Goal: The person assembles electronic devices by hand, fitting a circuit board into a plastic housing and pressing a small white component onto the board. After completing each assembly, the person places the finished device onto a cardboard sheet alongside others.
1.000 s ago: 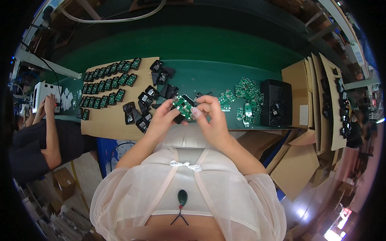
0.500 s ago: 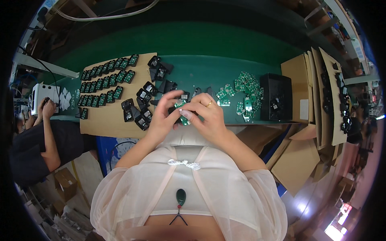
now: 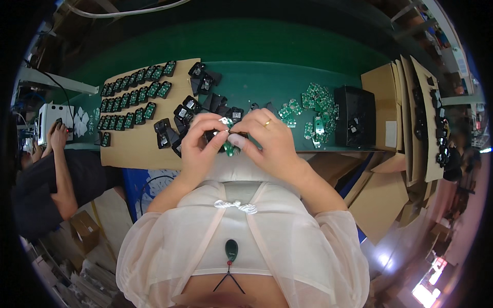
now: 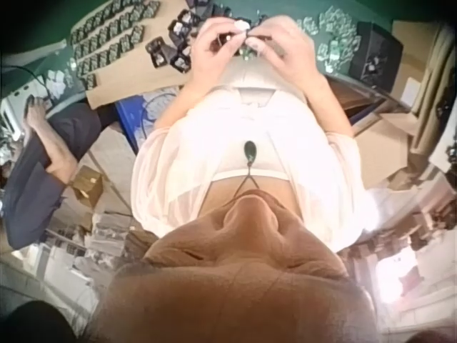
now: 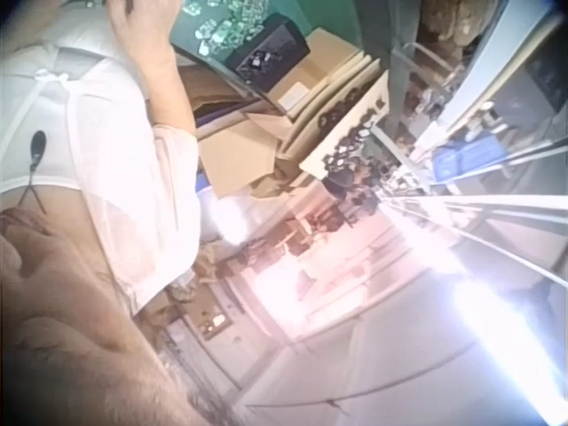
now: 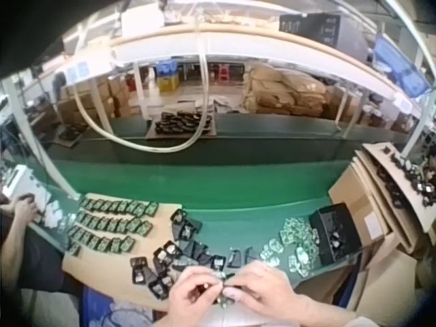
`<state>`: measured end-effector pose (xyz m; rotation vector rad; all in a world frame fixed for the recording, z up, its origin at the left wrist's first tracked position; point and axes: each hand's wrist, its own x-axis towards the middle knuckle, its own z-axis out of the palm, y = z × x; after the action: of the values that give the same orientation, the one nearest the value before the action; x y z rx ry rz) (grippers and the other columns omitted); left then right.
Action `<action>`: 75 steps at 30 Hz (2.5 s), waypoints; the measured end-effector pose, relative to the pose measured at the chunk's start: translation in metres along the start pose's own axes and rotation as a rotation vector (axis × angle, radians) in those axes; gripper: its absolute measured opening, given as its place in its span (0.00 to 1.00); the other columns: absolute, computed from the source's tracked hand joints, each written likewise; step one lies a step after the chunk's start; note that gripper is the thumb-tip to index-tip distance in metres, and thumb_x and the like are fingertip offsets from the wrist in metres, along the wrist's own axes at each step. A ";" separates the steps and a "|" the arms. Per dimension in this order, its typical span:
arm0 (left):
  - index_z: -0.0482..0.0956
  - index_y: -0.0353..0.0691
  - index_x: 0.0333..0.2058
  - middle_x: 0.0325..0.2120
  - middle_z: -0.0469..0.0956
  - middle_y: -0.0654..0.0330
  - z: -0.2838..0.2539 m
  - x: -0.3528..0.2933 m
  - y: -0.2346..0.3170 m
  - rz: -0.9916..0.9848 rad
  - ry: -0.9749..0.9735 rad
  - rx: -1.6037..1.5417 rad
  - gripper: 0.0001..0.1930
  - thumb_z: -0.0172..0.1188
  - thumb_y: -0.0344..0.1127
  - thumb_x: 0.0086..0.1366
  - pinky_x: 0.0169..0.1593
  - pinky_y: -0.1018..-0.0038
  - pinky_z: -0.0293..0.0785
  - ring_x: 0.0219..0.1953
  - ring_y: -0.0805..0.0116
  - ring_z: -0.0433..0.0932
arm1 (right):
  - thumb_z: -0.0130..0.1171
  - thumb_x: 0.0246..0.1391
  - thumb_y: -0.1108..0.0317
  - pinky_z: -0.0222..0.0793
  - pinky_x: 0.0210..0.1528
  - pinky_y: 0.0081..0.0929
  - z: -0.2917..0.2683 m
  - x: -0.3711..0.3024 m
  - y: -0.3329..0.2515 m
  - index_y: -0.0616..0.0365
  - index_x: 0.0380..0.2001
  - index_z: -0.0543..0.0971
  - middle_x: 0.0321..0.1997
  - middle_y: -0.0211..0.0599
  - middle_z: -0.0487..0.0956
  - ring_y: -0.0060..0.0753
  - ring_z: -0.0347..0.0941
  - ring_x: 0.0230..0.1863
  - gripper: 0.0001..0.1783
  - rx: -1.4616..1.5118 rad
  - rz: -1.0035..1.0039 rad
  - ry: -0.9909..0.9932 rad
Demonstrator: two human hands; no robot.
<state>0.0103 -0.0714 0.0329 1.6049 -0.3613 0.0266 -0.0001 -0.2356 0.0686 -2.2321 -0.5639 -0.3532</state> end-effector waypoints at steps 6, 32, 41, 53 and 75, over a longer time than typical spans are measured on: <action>0.72 0.39 0.35 0.32 0.70 0.66 -0.004 -0.004 0.014 -0.543 -0.185 -0.507 0.07 0.54 0.33 0.59 0.22 0.87 0.68 0.27 0.84 0.68 | 0.62 0.34 0.77 0.62 0.25 0.25 0.008 -0.010 0.000 0.57 0.27 0.75 0.24 0.33 0.72 0.33 0.67 0.25 0.12 0.095 -0.019 0.116; 0.71 0.36 0.34 0.30 0.71 0.56 -0.004 -0.005 0.023 0.081 0.125 0.141 0.11 0.58 0.25 0.49 0.30 0.73 0.70 0.30 0.60 0.74 | 0.60 0.23 0.79 0.65 0.24 0.27 0.000 -0.005 -0.014 0.66 0.27 0.73 0.26 0.37 0.70 0.35 0.67 0.24 0.18 -0.094 -0.303 -0.010; 0.71 0.30 0.37 0.35 0.69 0.55 -0.008 -0.006 0.021 0.128 -0.010 0.079 0.11 0.54 0.19 0.52 0.34 0.82 0.67 0.33 0.72 0.70 | 0.59 0.25 0.80 0.66 0.25 0.26 -0.008 -0.002 -0.015 0.66 0.27 0.73 0.27 0.38 0.70 0.35 0.67 0.25 0.17 -0.040 -0.321 -0.078; 0.71 0.30 0.37 0.34 0.69 0.55 -0.008 -0.005 0.025 0.217 -0.005 0.166 0.11 0.54 0.21 0.53 0.28 0.84 0.66 0.30 0.74 0.69 | 0.60 0.25 0.80 0.66 0.25 0.26 -0.009 -0.003 -0.018 0.65 0.28 0.73 0.28 0.38 0.70 0.36 0.67 0.25 0.17 -0.108 -0.302 -0.102; 0.72 0.31 0.37 0.31 0.68 0.57 -0.009 -0.012 0.023 0.150 -0.025 0.121 0.11 0.54 0.21 0.53 0.31 0.85 0.63 0.30 0.75 0.68 | 0.60 0.24 0.80 0.65 0.23 0.25 -0.007 -0.005 -0.019 0.64 0.28 0.73 0.27 0.37 0.70 0.36 0.67 0.25 0.18 -0.056 -0.274 -0.153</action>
<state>-0.0048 -0.0605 0.0531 1.6954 -0.5070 0.1454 -0.0145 -0.2306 0.0832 -2.2512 -0.9570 -0.3416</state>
